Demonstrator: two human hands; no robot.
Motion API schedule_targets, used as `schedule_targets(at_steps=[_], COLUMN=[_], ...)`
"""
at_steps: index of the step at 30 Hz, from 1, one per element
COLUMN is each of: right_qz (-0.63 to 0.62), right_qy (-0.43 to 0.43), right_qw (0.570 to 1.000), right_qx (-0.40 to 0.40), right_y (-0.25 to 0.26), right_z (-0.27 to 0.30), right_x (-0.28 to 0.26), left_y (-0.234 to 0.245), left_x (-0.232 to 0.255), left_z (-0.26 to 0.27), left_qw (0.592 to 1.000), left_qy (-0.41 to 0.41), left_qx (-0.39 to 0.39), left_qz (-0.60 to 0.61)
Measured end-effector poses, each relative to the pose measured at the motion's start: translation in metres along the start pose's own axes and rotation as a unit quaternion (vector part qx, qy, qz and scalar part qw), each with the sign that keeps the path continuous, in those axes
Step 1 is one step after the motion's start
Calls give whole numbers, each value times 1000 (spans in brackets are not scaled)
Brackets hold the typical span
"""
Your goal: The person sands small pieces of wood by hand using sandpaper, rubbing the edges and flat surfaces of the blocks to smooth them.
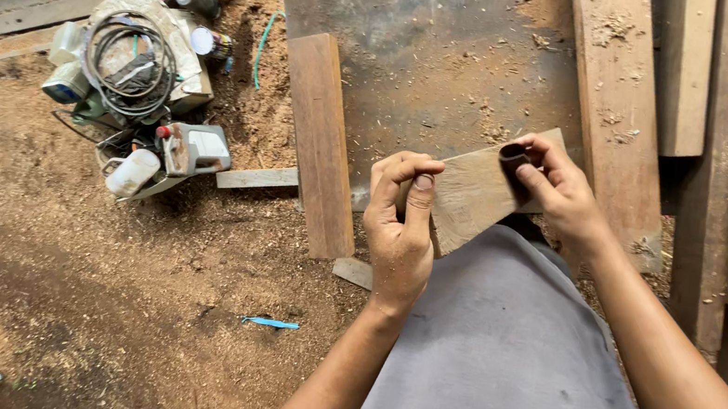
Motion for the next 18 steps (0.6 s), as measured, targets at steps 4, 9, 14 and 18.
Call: schedule_targets(at_steps=[4, 9, 14, 18], right_qz=[12, 146, 57, 61], right_qy=[32, 61, 137, 105], right_qw=[999, 982, 988, 991], right_qx=[-14, 98, 38, 50], right_y=[-15, 15, -10, 0], right_z=[13, -3, 15, 8], right_x=[-7, 3, 14, 18], left_y=[2, -3, -2, 0], left_x=[-5, -10, -8, -6], left_z=[0, 2, 6, 6], left_qw=[999, 993, 998, 998], left_qy=[26, 54, 30, 37], left_qx=[-4, -15, -3, -5], left_qz=[38, 102, 53, 48])
Point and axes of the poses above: each hand's wrist, its own z-axis away from the middle knuckle, its own y-axis out of the back of the hand, x = y × z, the point moved 3 cm from there along -z, towards the middle knuckle, and after that the axes turned 12 degrees about -z, right-handed, at the moved point
